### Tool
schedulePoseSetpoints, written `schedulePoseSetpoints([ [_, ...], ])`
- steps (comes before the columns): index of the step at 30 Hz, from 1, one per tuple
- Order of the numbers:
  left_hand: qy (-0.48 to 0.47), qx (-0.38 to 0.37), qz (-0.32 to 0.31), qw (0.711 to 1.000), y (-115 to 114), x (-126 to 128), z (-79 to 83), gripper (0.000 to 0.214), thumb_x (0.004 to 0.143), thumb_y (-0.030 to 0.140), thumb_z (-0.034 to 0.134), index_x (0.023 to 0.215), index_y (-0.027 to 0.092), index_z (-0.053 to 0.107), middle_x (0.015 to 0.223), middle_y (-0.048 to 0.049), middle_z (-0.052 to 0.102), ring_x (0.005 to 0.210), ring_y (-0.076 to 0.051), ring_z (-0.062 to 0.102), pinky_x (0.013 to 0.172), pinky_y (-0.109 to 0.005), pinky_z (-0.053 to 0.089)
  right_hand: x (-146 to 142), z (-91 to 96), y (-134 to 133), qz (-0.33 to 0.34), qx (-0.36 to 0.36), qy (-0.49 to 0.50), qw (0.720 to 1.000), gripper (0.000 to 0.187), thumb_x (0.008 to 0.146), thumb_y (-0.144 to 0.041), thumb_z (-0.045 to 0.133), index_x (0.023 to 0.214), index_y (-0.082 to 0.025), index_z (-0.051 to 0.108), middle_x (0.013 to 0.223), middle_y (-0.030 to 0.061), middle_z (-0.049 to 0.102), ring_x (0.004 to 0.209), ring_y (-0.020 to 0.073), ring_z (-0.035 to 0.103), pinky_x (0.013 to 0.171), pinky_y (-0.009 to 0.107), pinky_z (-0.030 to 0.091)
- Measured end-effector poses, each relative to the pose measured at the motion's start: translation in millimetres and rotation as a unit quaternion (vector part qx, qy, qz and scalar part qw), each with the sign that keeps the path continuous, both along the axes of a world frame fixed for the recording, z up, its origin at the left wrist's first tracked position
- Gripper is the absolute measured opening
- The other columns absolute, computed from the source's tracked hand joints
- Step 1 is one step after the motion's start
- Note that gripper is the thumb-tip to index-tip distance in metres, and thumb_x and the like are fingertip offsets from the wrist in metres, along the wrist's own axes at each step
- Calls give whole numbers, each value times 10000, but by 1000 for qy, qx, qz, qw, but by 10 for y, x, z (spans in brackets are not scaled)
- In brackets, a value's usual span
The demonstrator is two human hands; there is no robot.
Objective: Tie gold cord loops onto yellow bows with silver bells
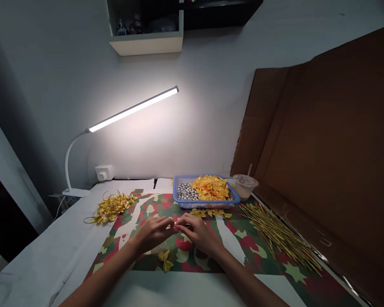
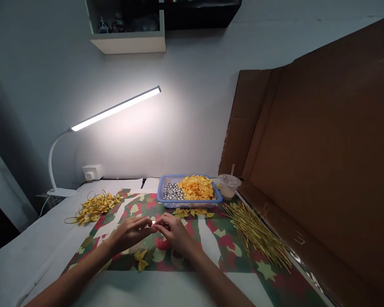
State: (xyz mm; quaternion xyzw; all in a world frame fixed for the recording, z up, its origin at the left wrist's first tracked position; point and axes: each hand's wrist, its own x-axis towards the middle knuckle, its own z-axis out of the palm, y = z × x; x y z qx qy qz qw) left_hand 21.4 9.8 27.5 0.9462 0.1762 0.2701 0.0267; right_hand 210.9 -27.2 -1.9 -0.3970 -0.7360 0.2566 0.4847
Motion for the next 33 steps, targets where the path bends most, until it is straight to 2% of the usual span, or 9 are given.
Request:
schedulePoseSetpoints([
  [4, -14, -51, 22, 998, 15, -4, -36, 221, 907, 242, 511, 824, 191, 709, 812, -76, 651, 628, -137, 577, 561, -230, 417, 15, 5, 18, -27, -25, 18, 999, 236, 856, -366, 582, 733, -180, 659, 731, 30, 622, 644, 151, 574, 603, 272, 460],
  [10, -20, -154, 29, 987, 69, -78, -81, 230, 881, 321, 550, 802, 195, 726, 775, -61, 663, 648, -139, 595, 577, -226, 470, 2, 21, 11, -22, -65, 22, 997, 233, 817, -358, 611, 676, -178, 657, 710, 36, 638, 645, 160, 583, 562, 258, 445],
  [15, -15, -225, 41, 973, 30, -129, 8, 212, 858, 300, 556, 808, 173, 718, 778, -64, 668, 641, -135, 569, 593, -239, 463, 1, 25, 11, -13, -80, 19, 997, 190, 808, -319, 609, 693, -181, 670, 730, 37, 641, 678, 163, 586, 592, 261, 441],
  [20, -8, -294, 62, 954, -40, -123, 139, 123, 766, 209, 580, 694, 155, 662, 658, -13, 585, 605, -122, 502, 562, -223, 405, -17, 29, -2, -13, -87, 24, 996, 197, 787, -322, 633, 658, -173, 650, 708, 25, 628, 643, 146, 559, 571, 248, 422],
  [27, 0, -418, 90, 904, -112, -93, 314, 97, 675, 209, 588, 593, 156, 588, 599, 23, 504, 583, -115, 440, 553, -218, 354, -76, 81, -75, 6, -89, 23, 996, 144, 802, -251, 602, 703, -175, 674, 707, 12, 607, 598, 119, 532, 512, 216, 396],
  [33, -50, -527, 123, 840, -86, -32, 211, 191, 673, 322, 620, 602, 149, 583, 584, 27, 498, 554, -106, 403, 527, -220, 303, -91, 110, -125, -5, -70, 30, 997, 146, 819, -277, 613, 710, -196, 668, 705, 0, 578, 594, 115, 522, 511, 211, 409],
])
